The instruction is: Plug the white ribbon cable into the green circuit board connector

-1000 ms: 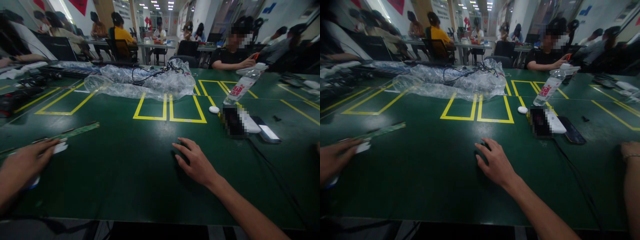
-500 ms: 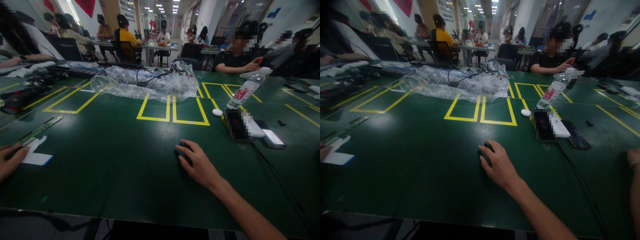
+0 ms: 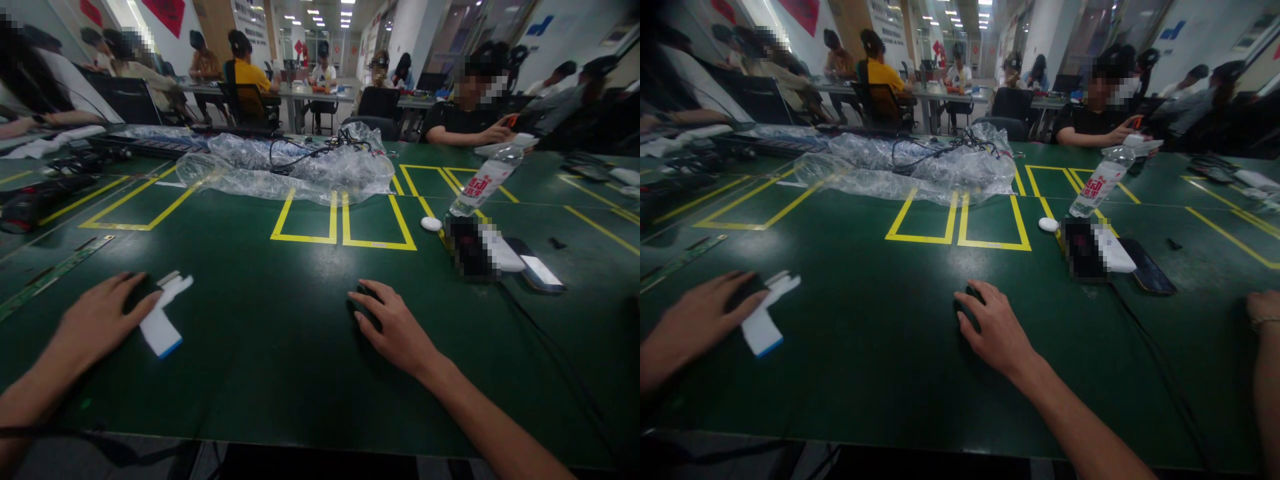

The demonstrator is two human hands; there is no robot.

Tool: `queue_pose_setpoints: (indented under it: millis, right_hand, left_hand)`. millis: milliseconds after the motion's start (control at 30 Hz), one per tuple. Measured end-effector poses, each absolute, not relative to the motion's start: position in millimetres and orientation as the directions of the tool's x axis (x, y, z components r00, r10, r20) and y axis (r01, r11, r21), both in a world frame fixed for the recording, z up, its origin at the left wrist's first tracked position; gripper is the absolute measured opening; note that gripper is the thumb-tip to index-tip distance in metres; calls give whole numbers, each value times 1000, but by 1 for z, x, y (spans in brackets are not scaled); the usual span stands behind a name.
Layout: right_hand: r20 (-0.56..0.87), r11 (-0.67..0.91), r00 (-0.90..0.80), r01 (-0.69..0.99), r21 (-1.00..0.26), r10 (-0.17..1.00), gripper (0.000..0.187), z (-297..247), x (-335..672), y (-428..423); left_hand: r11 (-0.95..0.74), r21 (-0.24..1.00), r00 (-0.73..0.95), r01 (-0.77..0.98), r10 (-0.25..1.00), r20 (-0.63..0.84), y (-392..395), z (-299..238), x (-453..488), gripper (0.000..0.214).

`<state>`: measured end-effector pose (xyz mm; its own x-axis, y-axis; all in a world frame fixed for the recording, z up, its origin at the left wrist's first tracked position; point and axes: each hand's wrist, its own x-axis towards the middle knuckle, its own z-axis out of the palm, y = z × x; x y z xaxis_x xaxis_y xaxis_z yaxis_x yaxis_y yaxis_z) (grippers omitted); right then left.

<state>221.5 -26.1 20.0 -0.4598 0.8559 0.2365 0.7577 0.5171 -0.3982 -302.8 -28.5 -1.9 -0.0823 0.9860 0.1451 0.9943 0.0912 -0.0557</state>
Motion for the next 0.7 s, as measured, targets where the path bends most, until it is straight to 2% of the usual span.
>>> queue_pose_setpoints:
  millis: [67, 167, 267, 500, 700]
  right_hand:
    - [229, 515, -461, 763, -389, 857, 38, 20, 221, -26]
    - [211, 507, -462, 773, -380, 862, 39, 22, 220, -26]
    - [197, 504, -464, 783, -363, 863, 40, 23, 219, -27]
    - [194, 520, -482, 799, -303, 854, 43, 19, 219, -27]
    - [219, 524, -477, 793, -310, 851, 39, 15, 219, -27]
  left_hand:
    - [-66, -12, 67, 998, 994, 82, -20, -4, -242, 73]
    - [-336, 108, 323, 936, 939, 121, -5, 0, -137, 70]
    - [-494, 196, 473, 847, 869, 147, 9, 3, -60, 73]
    - [-572, 276, 532, 773, 820, 211, 22, 2, -22, 72]
    - [-545, 246, 523, 802, 839, 153, 19, 5, -22, 74]
